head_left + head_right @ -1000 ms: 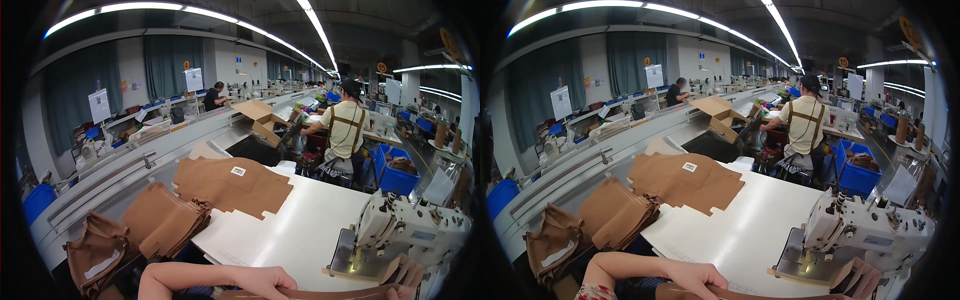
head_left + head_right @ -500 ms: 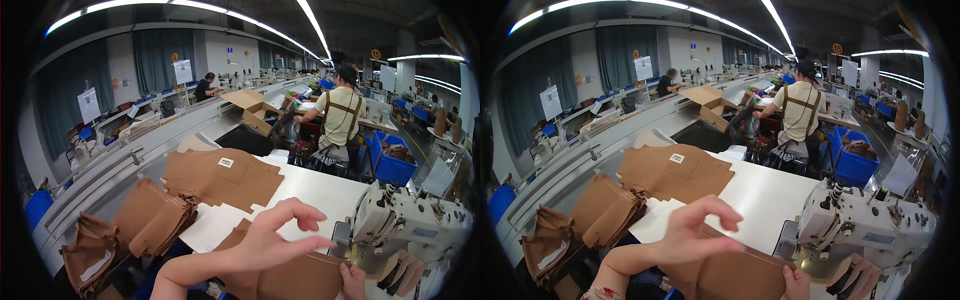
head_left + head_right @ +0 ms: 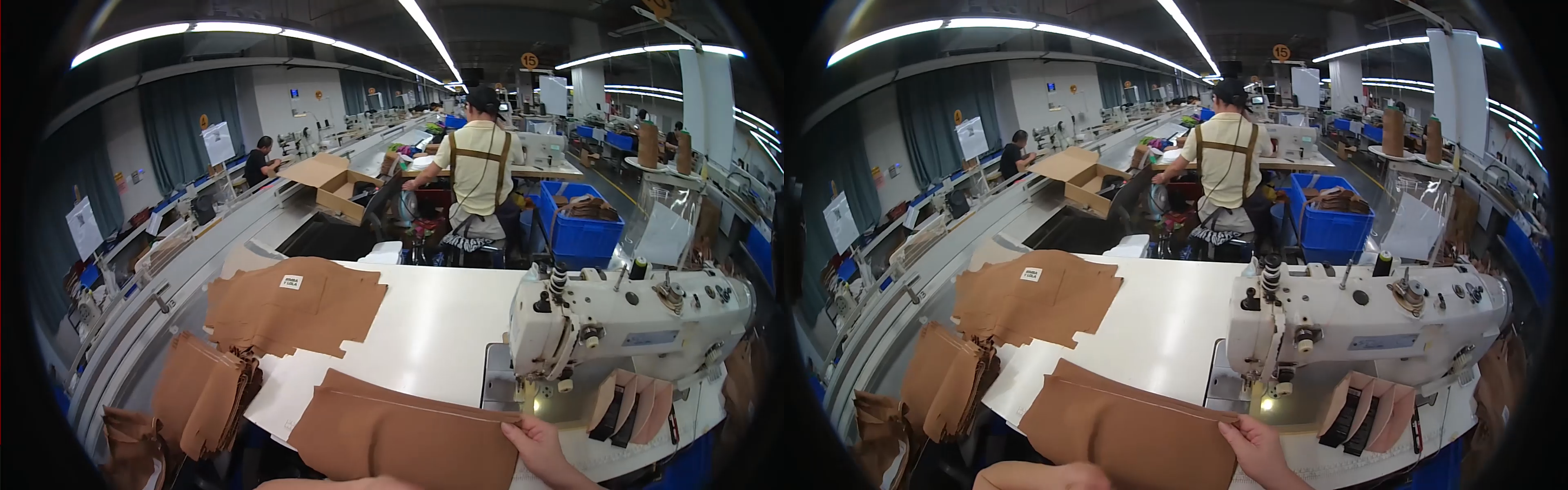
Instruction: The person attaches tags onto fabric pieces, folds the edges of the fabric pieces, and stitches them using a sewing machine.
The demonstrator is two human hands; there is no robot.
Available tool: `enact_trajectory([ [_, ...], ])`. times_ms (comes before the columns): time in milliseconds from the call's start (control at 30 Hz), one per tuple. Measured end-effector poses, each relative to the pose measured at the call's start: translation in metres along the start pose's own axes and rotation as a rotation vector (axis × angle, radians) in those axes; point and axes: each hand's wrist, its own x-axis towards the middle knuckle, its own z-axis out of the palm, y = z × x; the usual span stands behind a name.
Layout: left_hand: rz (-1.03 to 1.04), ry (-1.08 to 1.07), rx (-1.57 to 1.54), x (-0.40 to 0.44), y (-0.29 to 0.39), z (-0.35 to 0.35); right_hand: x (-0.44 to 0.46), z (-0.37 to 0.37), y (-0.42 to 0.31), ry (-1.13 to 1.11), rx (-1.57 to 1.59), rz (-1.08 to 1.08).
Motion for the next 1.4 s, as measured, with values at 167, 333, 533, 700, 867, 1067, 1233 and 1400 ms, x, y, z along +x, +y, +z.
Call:
enact_trajectory([
  [167, -0.704, -0.258, 0.061, -0.06, -0.062, 0.078, -0.001, -0.002, -0.003, -0.055, -0.021, -0.064],
  [333, -0.865, -0.384, -0.072, -0.074, -0.08, 0.085, 0.0, -0.004, 0.0, -0.018, -0.065, -0.025],
  [533, -0.982, -0.404, -0.335, -0.085, -0.087, 0.085, 0.003, -0.007, 0.008, 0.001, -0.205, -0.1],
  [700, -1.088, -0.492, -0.424, -0.091, -0.09, 0.084, 0.001, -0.001, 0.0, 0.007, -0.197, -0.103],
  [867, -1.039, -0.337, -0.606, -0.097, -0.094, 0.087, -0.001, -0.002, 0.0, -0.033, -0.034, -0.006],
  [1067, -1.208, -0.37, -0.632, -0.076, -0.09, 0.074, -0.001, -0.001, -0.004, -0.051, -0.005, -0.006],
  [1233, -1.129, -0.347, -0.52, -0.07, -0.084, 0.073, -0.002, -0.003, -0.004, -0.018, -0.026, -0.026],
  [1400, -1.348, -0.315, -0.632, -0.061, -0.077, 0.077, -0.004, -0.002, -0.002, 0.055, -0.055, -0.074],
])
